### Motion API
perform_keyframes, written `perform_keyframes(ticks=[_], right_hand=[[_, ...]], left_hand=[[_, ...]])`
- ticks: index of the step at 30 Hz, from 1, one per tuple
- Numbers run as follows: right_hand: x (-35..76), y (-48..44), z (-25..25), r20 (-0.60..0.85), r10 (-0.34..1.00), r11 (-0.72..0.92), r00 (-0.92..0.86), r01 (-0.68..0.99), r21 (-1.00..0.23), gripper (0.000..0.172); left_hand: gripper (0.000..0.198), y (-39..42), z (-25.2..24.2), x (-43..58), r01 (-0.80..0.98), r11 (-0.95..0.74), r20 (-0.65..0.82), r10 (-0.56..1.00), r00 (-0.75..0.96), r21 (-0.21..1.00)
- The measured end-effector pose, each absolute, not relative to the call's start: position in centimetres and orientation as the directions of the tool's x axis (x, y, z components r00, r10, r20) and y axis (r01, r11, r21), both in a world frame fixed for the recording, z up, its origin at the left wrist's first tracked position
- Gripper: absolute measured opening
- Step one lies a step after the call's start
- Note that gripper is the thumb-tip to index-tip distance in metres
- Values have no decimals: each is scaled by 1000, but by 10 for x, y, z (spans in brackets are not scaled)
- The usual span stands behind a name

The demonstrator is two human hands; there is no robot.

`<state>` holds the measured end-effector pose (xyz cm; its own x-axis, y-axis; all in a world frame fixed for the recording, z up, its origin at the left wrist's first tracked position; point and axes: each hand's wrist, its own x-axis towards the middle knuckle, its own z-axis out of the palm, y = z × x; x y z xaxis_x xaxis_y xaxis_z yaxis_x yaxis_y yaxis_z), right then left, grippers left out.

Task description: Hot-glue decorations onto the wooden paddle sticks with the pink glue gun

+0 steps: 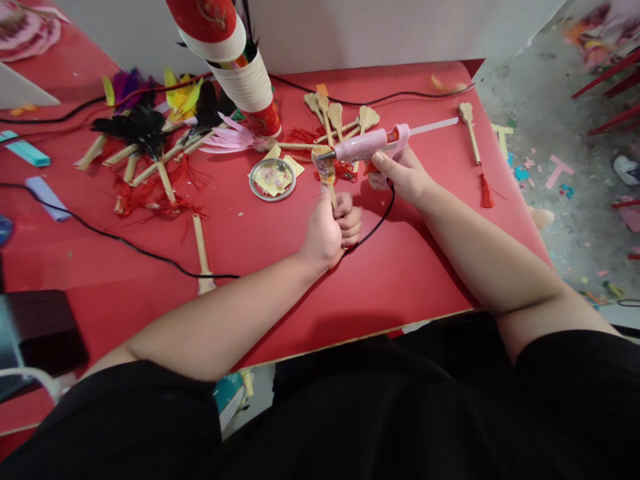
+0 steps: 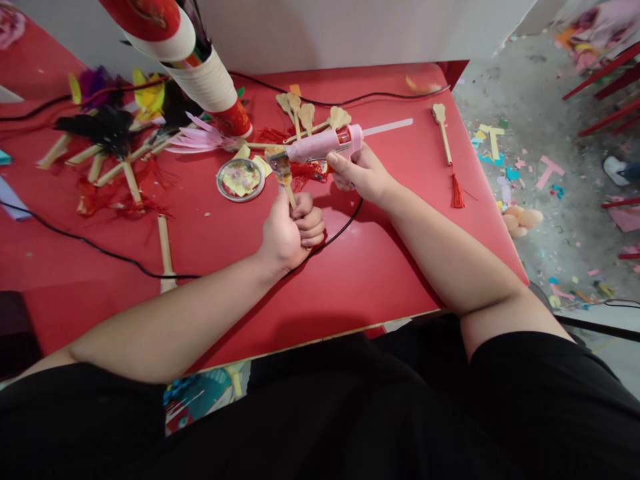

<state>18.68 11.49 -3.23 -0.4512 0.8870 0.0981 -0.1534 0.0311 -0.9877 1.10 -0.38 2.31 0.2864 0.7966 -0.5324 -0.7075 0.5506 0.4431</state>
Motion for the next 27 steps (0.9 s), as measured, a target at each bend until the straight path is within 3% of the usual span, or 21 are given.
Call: perform_keyframes(ticks=[12,27], right_hand=[[187,115,-34,102,883,42,-458,-141,-989,74],[185,112,-29,131,877,81,-462,-126,-989,74]], left_hand=[[64,-4,22,10,-730,554,-528,790,311,399],[65,-4,25,13,-702,546,-532,800,276,456]])
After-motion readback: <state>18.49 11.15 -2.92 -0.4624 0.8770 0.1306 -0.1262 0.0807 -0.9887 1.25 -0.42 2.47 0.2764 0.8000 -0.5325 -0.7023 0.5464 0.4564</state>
